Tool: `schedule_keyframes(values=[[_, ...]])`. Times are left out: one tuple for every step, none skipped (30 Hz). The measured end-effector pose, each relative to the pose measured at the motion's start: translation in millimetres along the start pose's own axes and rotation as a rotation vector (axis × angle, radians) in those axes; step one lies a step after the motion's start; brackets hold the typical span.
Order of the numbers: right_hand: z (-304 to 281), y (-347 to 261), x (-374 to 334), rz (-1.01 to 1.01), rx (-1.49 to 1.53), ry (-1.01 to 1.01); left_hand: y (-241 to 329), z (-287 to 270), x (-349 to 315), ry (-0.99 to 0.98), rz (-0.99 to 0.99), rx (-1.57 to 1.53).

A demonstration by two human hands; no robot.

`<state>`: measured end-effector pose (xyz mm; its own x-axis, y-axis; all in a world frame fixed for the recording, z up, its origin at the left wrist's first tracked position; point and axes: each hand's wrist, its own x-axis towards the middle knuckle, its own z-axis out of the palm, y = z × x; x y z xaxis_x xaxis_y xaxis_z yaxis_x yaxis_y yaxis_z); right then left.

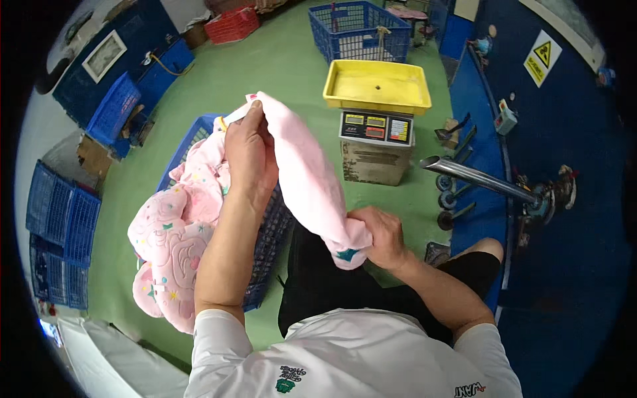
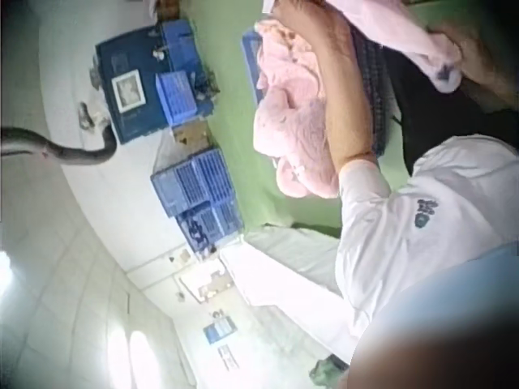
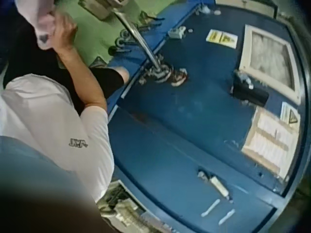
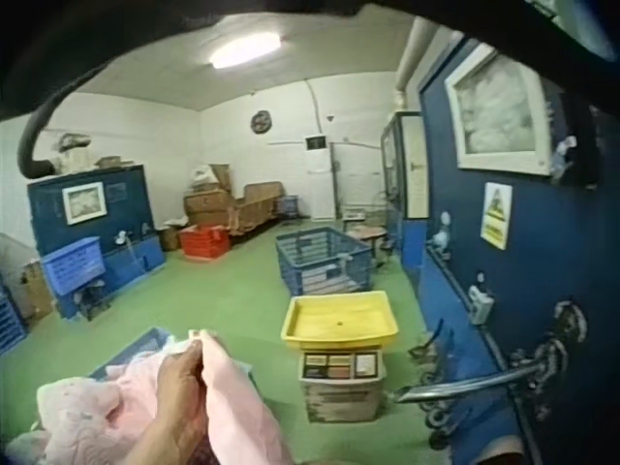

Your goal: Stuffing heart-shaped plush toys with fiberfill and checking their weight on a digital scale.

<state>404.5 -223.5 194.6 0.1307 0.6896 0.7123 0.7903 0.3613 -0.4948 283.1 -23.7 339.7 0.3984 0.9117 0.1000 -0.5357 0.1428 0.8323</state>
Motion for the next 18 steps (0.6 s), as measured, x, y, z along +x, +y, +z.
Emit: schedule_keyframes(values=[[-6.8, 0.4, 0.5, 0.171, 0.117, 0.026, -13.3, 7.6, 1.5, -0.026, -0.008, 0.005], [-14.1, -0.7, -1.5, 0.344, 0.240, 0.052, -29.3, 11.4, -1.1, -0.043, -0.019, 0.011], [-21.4, -0.8, -4.0, 0.518, 0.365, 0.083, -46.9, 14.0, -3.6, -0.060, -0.031, 0.017], [-28.2, -0.1, -8.2, 0.690, 0.492, 0.120, -65.8, 15.3, -6.7, -0.075, -0.044, 0.023], [-36.1, 6.7, -12.4, 0.709, 0.467, 0.138, -94.1, 10.4, -17.3, -0.029, -0.020, 0.155], [-41.3, 18.3, -16.1, 0.810, 0.542, 0.143, -122.7, -1.4, -36.3, 0.019, 0.016, 0.292], [-43.7, 30.1, -21.1, 0.912, 0.617, 0.156, -143.6, -9.8, -58.0, -0.038, -0.055, 0.393], [-46.0, 41.3, -26.3, 1.012, 0.697, 0.169, -163.0, -15.5, -80.0, -0.127, -0.130, 0.426], [-44.7, 47.0, -32.8, 1.117, 0.784, 0.178, -178.1, -20.0, -101.8, -0.209, -0.209, 0.461], [-44.9, 50.7, -37.6, 1.133, 0.778, 0.185, -192.7, -17.9, -119.8, -0.259, -0.254, 0.412], [-44.5, 53.9, -41.6, 1.155, 0.883, 0.257, -204.8, -15.7, -131.4, -0.307, -0.297, 0.362], [-44.9, 57.5, -44.5, 1.171, 0.989, 0.328, -208.7, -9.7, -133.1, -0.307, -0.310, 0.360], [-44.7, 61.0, -47.3, 1.183, 1.095, 0.399, -210.3, -2.8, -131.8, -0.296, -0.364, 0.325], [-44.1, 64.6, -50.7, 1.190, 1.202, 0.471, -212.6, 2.0, -129.2, -0.285, -0.416, 0.290], [-42.0, 68.9, -54.3, 1.198, 1.201, 0.473, -216.1, 3.0, -124.9, -0.283, -0.423, 0.291], [-38.8, 74.5, -59.0, 1.158, 1.174, 0.425, -220.2, 2.3, -119.4, -0.316, -0.416, 0.323], [-35.2, 80.4, -62.8, 1.115, 1.147, 0.378, -224.3, 1.0, -112.7, -0.350, -0.406, 0.355], [-32.0, 86.4, -66.2, 1.071, 1.121, 0.332, -227.8, 0.8, -105.9, -0.384, -0.396, 0.387]])
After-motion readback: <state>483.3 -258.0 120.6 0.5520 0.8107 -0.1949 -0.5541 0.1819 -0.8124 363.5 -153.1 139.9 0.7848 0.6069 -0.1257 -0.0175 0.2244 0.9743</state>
